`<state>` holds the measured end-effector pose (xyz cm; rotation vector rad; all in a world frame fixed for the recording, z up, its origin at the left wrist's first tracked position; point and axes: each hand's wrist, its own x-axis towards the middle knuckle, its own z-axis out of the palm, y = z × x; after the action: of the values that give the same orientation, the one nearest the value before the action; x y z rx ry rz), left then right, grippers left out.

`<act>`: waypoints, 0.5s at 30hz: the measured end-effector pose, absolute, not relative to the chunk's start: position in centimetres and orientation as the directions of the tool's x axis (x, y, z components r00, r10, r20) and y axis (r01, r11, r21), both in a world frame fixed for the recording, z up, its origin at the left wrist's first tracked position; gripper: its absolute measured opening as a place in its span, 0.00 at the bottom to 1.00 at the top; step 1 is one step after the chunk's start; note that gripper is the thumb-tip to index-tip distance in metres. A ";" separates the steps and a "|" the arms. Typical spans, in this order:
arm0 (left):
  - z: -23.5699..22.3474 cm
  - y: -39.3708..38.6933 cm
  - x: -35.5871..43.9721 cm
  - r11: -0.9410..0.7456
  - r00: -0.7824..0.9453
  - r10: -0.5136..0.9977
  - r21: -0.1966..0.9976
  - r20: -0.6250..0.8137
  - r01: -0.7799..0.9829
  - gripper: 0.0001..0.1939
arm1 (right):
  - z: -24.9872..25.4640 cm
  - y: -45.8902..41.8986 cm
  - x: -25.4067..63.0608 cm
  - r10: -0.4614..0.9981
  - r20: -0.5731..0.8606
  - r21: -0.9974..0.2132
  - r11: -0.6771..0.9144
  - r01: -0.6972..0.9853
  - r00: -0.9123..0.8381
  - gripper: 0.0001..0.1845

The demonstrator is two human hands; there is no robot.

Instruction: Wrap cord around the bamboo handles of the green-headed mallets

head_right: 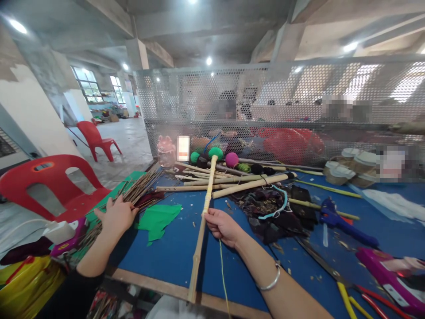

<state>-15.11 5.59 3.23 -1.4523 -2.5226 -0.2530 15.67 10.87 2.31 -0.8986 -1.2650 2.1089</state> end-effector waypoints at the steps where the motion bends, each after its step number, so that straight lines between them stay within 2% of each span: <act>1: 3.5 5.0 -15.0 0.505 -0.500 0.824 0.055 0.265 0.861 0.14 | 2.3 10.9 15.6 0.713 -0.272 -0.899 -0.428 -0.093 -0.646 0.16; 3: 4.2 3.6 -14.2 0.501 -0.515 0.806 0.127 0.291 0.856 0.15 | 2.3 10.9 15.6 0.715 -0.274 -0.901 -0.425 -0.089 -0.643 0.16; 5: 5.1 1.7 -12.2 0.436 -0.504 0.757 0.253 0.416 0.864 0.20 | 2.3 10.9 15.6 0.713 -0.281 -0.901 -0.427 -0.081 -0.643 0.16; 7: 6.2 0.0 -9.3 0.214 -0.413 0.759 0.407 0.503 0.888 0.22 | 2.3 10.8 15.6 0.715 -0.279 -0.902 -0.424 -0.079 -0.641 0.17; 8: 6.7 -0.6 -7.8 0.072 -0.344 0.806 0.498 0.481 0.864 0.21 | 2.4 10.8 15.6 0.721 -0.273 -0.905 -0.417 -0.084 -0.637 0.17; 9: 7.2 -0.9 -6.2 -0.030 -0.256 0.883 0.590 0.395 0.807 0.19 | 2.5 10.8 15.6 0.730 -0.260 -0.908 -0.407 -0.097 -0.632 0.17; 11: 8.0 -0.3 -3.5 -0.105 -0.083 0.971 0.716 0.223 0.690 0.20 | 2.7 10.8 15.6 0.754 -0.223 -0.914 -0.382 -0.135 -0.618 0.17; 13: 8.3 1.7 -1.5 -0.088 0.024 0.995 0.743 0.097 0.664 0.23 | 2.8 10.9 15.5 0.772 -0.188 -0.919 -0.356 -0.168 -0.607 0.17; 15: 8.0 4.3 -0.3 -0.006 0.195 0.969 0.780 -0.149 0.625 0.25 | 2.6 11.0 15.5 0.783 -0.171 -0.928 -0.332 -0.169 -0.599 0.17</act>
<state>-0.25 4.32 8.03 -2.8535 -2.5178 -0.9578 15.51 10.96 2.63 -0.8354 -1.2739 1.9797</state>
